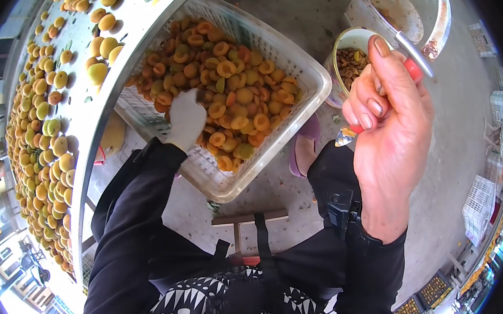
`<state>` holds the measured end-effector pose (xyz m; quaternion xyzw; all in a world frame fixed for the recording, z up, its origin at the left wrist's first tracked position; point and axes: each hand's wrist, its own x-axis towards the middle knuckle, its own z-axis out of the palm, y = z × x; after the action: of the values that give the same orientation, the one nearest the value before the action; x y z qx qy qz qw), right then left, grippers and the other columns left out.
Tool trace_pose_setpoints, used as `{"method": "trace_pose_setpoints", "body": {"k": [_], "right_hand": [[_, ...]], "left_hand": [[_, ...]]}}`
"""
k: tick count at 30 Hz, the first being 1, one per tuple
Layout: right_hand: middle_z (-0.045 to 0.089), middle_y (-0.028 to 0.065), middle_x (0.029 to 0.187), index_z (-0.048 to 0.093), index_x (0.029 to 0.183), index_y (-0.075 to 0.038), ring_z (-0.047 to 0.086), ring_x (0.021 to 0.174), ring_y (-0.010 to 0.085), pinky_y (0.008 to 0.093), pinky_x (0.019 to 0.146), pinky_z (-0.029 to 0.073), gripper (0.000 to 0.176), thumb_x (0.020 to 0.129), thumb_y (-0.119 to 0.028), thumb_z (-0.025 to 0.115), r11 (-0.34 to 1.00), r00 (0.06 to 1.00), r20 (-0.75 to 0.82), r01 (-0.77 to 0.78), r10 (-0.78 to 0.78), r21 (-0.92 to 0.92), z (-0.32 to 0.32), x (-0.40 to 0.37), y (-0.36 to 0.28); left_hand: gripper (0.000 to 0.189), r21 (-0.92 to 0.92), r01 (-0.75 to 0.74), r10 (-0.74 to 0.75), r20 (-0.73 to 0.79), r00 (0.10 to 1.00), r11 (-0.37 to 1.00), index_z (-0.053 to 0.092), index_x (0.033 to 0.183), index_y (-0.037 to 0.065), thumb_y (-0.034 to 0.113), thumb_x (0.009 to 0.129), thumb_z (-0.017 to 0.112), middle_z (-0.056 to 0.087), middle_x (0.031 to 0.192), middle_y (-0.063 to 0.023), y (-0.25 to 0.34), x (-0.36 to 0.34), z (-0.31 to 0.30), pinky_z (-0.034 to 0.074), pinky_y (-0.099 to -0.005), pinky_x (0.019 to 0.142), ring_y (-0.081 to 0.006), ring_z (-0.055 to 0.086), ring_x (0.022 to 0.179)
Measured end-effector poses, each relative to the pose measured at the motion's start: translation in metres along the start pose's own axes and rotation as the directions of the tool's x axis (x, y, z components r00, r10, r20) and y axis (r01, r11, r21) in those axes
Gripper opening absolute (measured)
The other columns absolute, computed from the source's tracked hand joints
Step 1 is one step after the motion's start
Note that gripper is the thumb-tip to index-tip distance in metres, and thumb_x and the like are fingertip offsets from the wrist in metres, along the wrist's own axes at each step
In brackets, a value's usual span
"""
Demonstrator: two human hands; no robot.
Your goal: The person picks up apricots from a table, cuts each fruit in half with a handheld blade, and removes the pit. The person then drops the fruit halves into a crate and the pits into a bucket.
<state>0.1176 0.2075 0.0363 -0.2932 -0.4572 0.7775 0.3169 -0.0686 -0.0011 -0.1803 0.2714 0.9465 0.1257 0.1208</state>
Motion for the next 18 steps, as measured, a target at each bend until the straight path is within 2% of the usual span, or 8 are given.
{"method": "trace_pose_setpoints", "body": {"k": [3, 6, 7, 9, 10, 12, 16, 18], "right_hand": [[0.036, -0.0058, 0.056, 0.059, 0.086, -0.011, 0.031, 0.046, 0.0038, 0.0217, 0.047, 0.025, 0.012, 0.096, -0.019, 0.06, 1.0, 1.0, -0.006, 0.008, -0.008, -0.004, 0.006, -0.002, 0.0], [0.038, -0.0055, 0.054, 0.057, 0.08, -0.011, 0.031, 0.045, 0.0034, 0.0214, 0.046, 0.024, 0.016, 0.093, -0.017, 0.064, 1.0, 1.0, -0.001, 0.009, -0.009, -0.009, 0.011, -0.005, 0.002], [0.038, -0.0054, 0.054, 0.056, 0.078, -0.011, 0.031, 0.045, 0.0034, 0.0213, 0.046, 0.024, 0.018, 0.093, -0.017, 0.064, 1.0, 1.0, 0.006, 0.007, -0.007, -0.011, 0.011, -0.006, 0.003], [0.039, -0.0054, 0.055, 0.056, 0.077, -0.012, 0.031, 0.045, 0.0034, 0.0213, 0.046, 0.024, 0.019, 0.093, -0.018, 0.064, 1.0, 1.0, 0.007, 0.008, -0.008, -0.016, 0.01, -0.006, 0.003], [0.039, -0.0053, 0.055, 0.055, 0.076, -0.012, 0.031, 0.045, 0.0033, 0.0212, 0.046, 0.024, 0.02, 0.093, -0.019, 0.064, 1.0, 1.0, 0.011, 0.004, -0.003, -0.021, 0.009, -0.006, 0.003], [0.04, -0.005, 0.055, 0.055, 0.076, -0.012, 0.032, 0.045, 0.0034, 0.0213, 0.046, 0.025, 0.02, 0.093, -0.019, 0.064, 0.999, 1.0, 0.019, 0.012, -0.011, -0.034, 0.009, -0.006, 0.003], [0.042, -0.0049, 0.057, 0.055, 0.076, -0.011, 0.033, 0.047, 0.0031, 0.0212, 0.047, 0.026, 0.021, 0.093, -0.018, 0.065, 1.0, 1.0, 0.005, 0.0, 0.001, -0.019, 0.007, -0.008, 0.002], [0.036, -0.0047, 0.056, 0.057, 0.087, -0.007, 0.032, 0.047, 0.0046, 0.023, 0.048, 0.027, 0.018, 0.099, -0.02, 0.055, 0.996, 1.0, -0.013, -0.009, 0.008, -0.092, 0.008, -0.008, 0.002]], "left_hand": [[0.025, -0.265, 0.013, -0.064, -0.187, 0.98, 0.964, 0.065, 0.101, -0.001, 0.01, 0.082, 0.053, 0.066, 0.097, -0.0253, -0.013, 0.02, -0.004, 0.048, -0.0478, 0.083, -0.0427, 0.06, 0.097], [0.024, -0.342, -0.012, -0.013, -0.07, 0.997, 0.94, 0.064, 0.097, 0.0, 0.019, 0.083, 0.06, 0.065, 0.098, -0.025, -0.002, 0.04, -0.011, 0.048, -0.0485, 0.082, -0.042, 0.06, 0.098], [0.024, -0.344, -0.015, -0.01, -0.07, 0.997, 0.939, 0.064, 0.097, 0.0, 0.019, 0.083, 0.06, 0.065, 0.098, -0.025, 0.004, 0.044, -0.01, 0.048, -0.0485, 0.082, -0.042, 0.06, 0.098], [0.033, -0.091, 0.006, 0.003, 0.094, 0.996, 0.996, 0.065, 0.107, 0.004, 0.029, 0.087, 0.061, 0.065, 0.104, -0.0219, 0.021, 0.05, -0.006, 0.05, -0.0469, 0.087, -0.0382, 0.062, 0.102], [0.033, -0.095, 0.001, 0.008, 0.092, 0.996, 0.996, 0.065, 0.107, 0.004, 0.029, 0.087, 0.061, 0.065, 0.104, -0.0219, 0.025, 0.052, 0.0, 0.05, -0.0469, 0.087, -0.0382, 0.062, 0.102], [0.036, 0.074, -0.046, 0.039, 0.092, 0.995, 0.996, 0.067, 0.105, 0.005, 0.035, 0.086, 0.063, 0.066, 0.1, -0.0194, 0.031, 0.054, 0.012, 0.051, -0.0472, 0.085, -0.038, 0.064, 0.099], [0.031, -0.023, -0.036, 0.039, 0.148, 0.988, 0.999, 0.069, 0.101, 0.003, 0.029, 0.086, 0.06, 0.067, 0.103, -0.0196, 0.025, 0.063, 0.015, 0.051, -0.0478, 0.087, -0.0399, 0.063, 0.099], [0.032, -0.112, -0.107, 0.119, 0.106, 0.987, 0.988, 0.068, 0.101, 0.002, 0.029, 0.087, 0.06, 0.067, 0.094, -0.0208, -0.002, 0.071, 0.027, 0.05, -0.0466, 0.082, -0.0385, 0.064, 0.092]]}}
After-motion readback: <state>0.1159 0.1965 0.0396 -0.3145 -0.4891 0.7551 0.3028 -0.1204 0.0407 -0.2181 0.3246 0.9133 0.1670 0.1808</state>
